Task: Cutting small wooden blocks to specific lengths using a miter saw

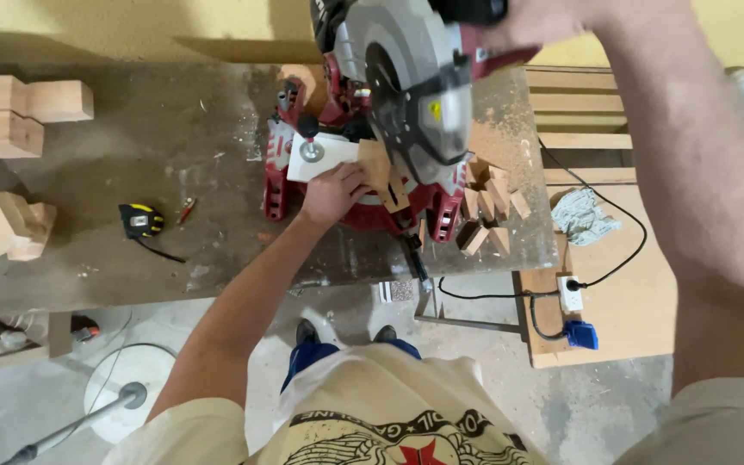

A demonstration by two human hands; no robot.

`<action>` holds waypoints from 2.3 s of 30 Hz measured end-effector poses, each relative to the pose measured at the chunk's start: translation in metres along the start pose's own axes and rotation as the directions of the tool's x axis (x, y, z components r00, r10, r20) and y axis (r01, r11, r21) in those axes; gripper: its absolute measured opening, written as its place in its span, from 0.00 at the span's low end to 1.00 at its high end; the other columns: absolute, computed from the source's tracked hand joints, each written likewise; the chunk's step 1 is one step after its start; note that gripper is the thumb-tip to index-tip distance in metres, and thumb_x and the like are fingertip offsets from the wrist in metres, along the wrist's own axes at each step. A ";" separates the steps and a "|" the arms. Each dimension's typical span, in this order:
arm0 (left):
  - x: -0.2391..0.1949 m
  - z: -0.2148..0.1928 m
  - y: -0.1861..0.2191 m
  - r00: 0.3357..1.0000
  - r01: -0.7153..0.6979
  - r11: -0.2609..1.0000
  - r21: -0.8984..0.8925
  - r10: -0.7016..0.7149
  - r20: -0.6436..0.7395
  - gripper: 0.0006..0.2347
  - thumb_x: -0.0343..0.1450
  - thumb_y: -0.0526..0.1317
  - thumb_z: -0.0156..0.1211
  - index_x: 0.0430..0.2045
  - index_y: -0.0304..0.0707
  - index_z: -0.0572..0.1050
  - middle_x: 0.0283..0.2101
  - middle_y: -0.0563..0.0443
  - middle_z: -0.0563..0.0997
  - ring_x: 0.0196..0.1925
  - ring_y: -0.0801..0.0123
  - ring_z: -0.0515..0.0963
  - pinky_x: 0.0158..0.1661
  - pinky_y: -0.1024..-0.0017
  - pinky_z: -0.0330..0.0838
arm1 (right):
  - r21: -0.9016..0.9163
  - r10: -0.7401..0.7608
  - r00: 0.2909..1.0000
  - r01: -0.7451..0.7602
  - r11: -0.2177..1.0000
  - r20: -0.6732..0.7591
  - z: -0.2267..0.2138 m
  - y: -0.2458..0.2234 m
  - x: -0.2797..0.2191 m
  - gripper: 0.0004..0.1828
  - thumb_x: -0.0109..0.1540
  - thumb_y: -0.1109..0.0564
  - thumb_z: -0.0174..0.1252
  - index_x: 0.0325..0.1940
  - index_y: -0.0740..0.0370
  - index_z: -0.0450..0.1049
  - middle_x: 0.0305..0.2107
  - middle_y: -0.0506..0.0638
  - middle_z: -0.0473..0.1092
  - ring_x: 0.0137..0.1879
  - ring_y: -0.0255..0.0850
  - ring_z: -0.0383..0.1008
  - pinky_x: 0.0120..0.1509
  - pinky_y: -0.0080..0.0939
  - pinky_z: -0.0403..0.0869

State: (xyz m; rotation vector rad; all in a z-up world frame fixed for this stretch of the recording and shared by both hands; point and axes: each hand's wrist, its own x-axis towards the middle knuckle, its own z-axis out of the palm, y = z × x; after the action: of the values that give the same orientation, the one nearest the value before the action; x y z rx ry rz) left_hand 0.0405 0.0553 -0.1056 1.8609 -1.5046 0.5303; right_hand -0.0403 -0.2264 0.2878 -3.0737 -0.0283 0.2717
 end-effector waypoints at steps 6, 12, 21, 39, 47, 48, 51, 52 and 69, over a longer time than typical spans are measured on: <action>0.005 -0.003 0.003 0.999 -0.018 1.000 0.018 0.019 -0.043 0.07 0.70 0.39 0.71 0.38 0.40 0.82 0.51 0.53 0.80 0.50 0.62 0.83 0.37 0.70 0.79 | -0.102 0.123 0.983 -0.109 0.989 0.135 0.022 -0.049 -0.067 0.18 0.57 0.40 0.65 0.45 0.49 0.76 0.36 0.44 0.79 0.42 0.48 0.80 0.52 0.51 0.77; 0.000 0.012 0.002 0.990 0.003 0.992 0.130 0.015 -0.141 0.09 0.65 0.43 0.73 0.36 0.49 0.81 0.46 0.58 0.82 0.48 0.66 0.83 0.42 0.71 0.80 | -0.301 0.073 0.995 -0.092 0.949 -0.074 0.115 -0.019 -0.101 0.21 0.51 0.31 0.63 0.35 0.42 0.69 0.18 0.33 0.61 0.29 0.35 0.70 0.34 0.36 0.67; -0.009 0.030 -0.004 0.983 0.010 0.962 0.275 0.042 -0.181 0.13 0.63 0.49 0.71 0.38 0.54 0.80 0.42 0.61 0.80 0.48 0.66 0.82 0.44 0.72 0.79 | -0.382 0.017 0.949 -0.143 0.913 -0.315 0.142 -0.021 -0.109 0.25 0.48 0.26 0.60 0.39 0.38 0.68 0.33 0.31 0.72 0.44 0.38 0.80 0.46 0.42 0.79; 0.000 0.020 0.007 0.982 0.051 0.979 0.195 -0.014 -0.188 0.13 0.62 0.45 0.74 0.38 0.53 0.82 0.44 0.64 0.82 0.55 0.71 0.82 0.50 0.78 0.78 | -0.282 0.034 0.970 -0.103 0.954 -0.239 0.112 -0.029 -0.096 0.26 0.47 0.28 0.61 0.41 0.40 0.71 0.35 0.35 0.74 0.46 0.42 0.81 0.49 0.48 0.80; -0.004 0.014 0.010 0.999 0.035 0.998 -0.045 -0.036 -0.021 0.09 0.71 0.35 0.69 0.44 0.37 0.83 0.54 0.50 0.80 0.63 0.61 0.76 0.54 0.67 0.78 | -0.242 0.287 0.945 -0.246 0.939 0.154 0.033 -0.064 -0.076 0.18 0.56 0.39 0.62 0.35 0.50 0.67 0.28 0.43 0.73 0.36 0.47 0.75 0.42 0.50 0.75; -0.005 0.016 0.008 0.999 0.023 1.000 -0.018 -0.024 -0.023 0.09 0.72 0.34 0.68 0.44 0.38 0.82 0.55 0.51 0.79 0.63 0.61 0.76 0.53 0.67 0.79 | -0.259 0.287 0.948 -0.245 0.934 0.138 0.035 -0.063 -0.075 0.18 0.56 0.38 0.60 0.36 0.50 0.68 0.32 0.43 0.75 0.39 0.49 0.76 0.43 0.52 0.75; -0.008 0.018 0.004 0.999 0.010 1.000 0.021 -0.009 -0.034 0.08 0.72 0.34 0.67 0.45 0.40 0.82 0.56 0.52 0.79 0.64 0.61 0.76 0.51 0.68 0.80 | -0.255 0.215 0.973 -0.188 0.948 0.080 0.045 -0.056 -0.078 0.18 0.55 0.38 0.60 0.37 0.51 0.72 0.37 0.42 0.77 0.41 0.50 0.78 0.45 0.54 0.78; -0.007 0.018 0.002 0.999 0.012 0.999 0.038 -0.010 -0.051 0.08 0.72 0.35 0.68 0.45 0.40 0.82 0.56 0.53 0.80 0.63 0.62 0.77 0.51 0.68 0.80 | -0.243 0.136 0.990 -0.125 0.962 0.031 0.048 -0.053 -0.078 0.17 0.54 0.39 0.61 0.37 0.51 0.74 0.37 0.40 0.78 0.40 0.49 0.80 0.46 0.55 0.81; -0.006 0.034 0.006 0.982 0.073 0.976 0.204 -0.034 -0.188 0.10 0.67 0.47 0.70 0.40 0.56 0.82 0.47 0.66 0.82 0.58 0.74 0.80 0.52 0.78 0.77 | -0.366 0.114 0.971 -0.185 0.912 -0.208 0.133 -0.019 -0.109 0.25 0.46 0.27 0.58 0.39 0.38 0.70 0.35 0.33 0.74 0.46 0.39 0.81 0.53 0.44 0.80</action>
State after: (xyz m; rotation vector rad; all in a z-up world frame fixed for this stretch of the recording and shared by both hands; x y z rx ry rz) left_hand 0.0300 0.0341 -0.1316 1.9457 -1.3151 0.8397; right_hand -0.1710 -0.2031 0.1772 -3.4846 0.1879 -0.0177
